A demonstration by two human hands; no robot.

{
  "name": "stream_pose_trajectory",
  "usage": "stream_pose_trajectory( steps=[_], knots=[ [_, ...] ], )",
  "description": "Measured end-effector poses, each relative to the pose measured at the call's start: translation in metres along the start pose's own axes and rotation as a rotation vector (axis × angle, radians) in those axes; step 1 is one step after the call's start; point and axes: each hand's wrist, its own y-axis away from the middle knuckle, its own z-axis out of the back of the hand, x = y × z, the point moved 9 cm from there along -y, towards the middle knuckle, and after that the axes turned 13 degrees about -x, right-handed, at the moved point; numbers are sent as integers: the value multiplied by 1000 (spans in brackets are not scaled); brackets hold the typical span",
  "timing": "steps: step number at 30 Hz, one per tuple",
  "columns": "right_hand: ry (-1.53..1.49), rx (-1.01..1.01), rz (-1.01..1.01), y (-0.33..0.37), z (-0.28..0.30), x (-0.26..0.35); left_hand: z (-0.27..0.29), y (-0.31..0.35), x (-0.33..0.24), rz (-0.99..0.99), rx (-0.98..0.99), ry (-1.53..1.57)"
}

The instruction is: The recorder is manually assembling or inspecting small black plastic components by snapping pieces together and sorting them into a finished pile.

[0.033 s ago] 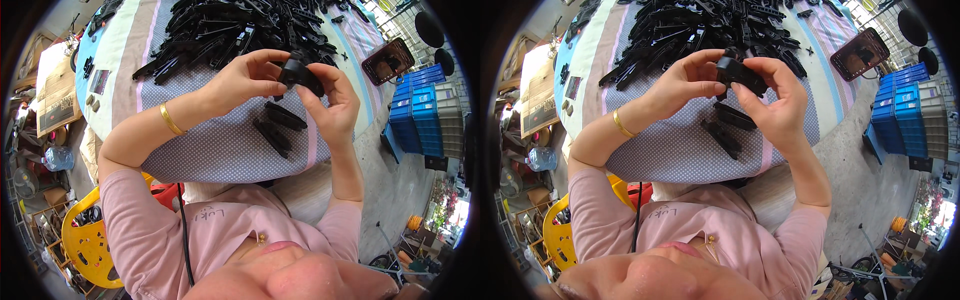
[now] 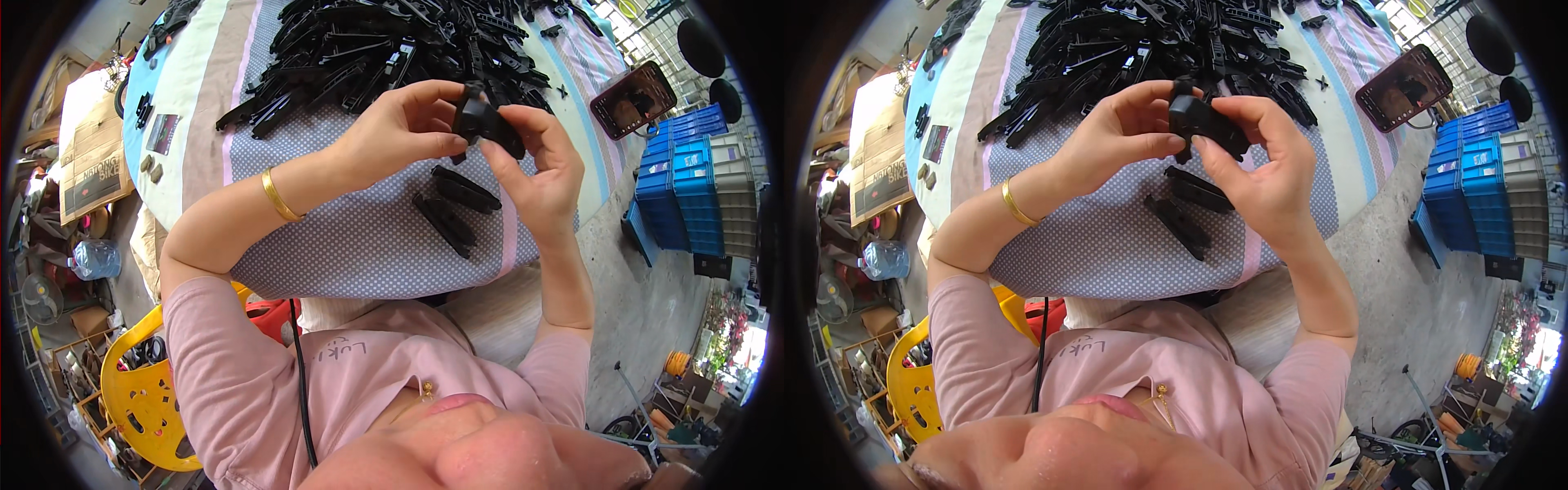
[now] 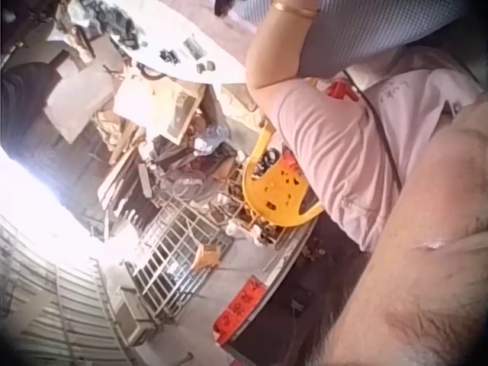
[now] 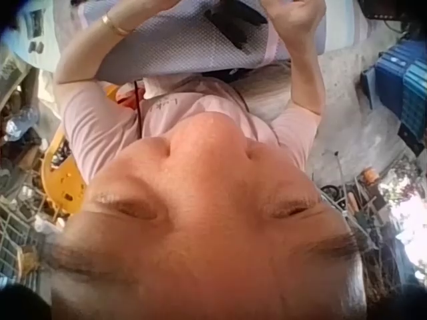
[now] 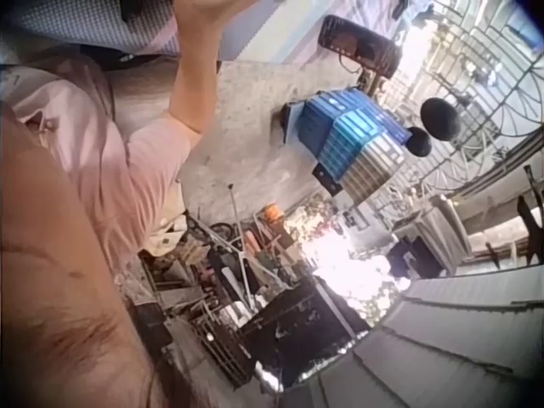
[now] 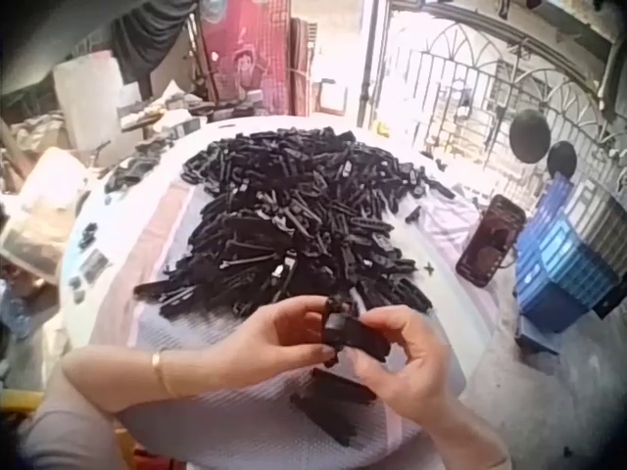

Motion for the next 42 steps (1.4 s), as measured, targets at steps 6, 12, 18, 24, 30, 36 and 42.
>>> stream_pose_trajectory(
  steps=[6,12,18,24,30,36,42],
  knots=[
    [186,-37,284,7,-4,19,-2,5,-19,-366,-134,-410],
    [357,-165,623,15,-4,39,-3,14,-26,-411,-198,-443],
    [399,-72,739,17,-11,43,-3,11,-28,-343,-139,-242],
    [268,207,140,-4,-8,9,-4,11,-41,-424,-111,-320],
    [247,83,165,-1,0,4,-11,17,-48,-510,-54,-526],
    [188,266,-13,1,-6,-7,-9,6,-36,-328,41,-522],
    [345,588,167,20,-28,-13,-14,9,-50,-972,-92,-1277]
  ],
)
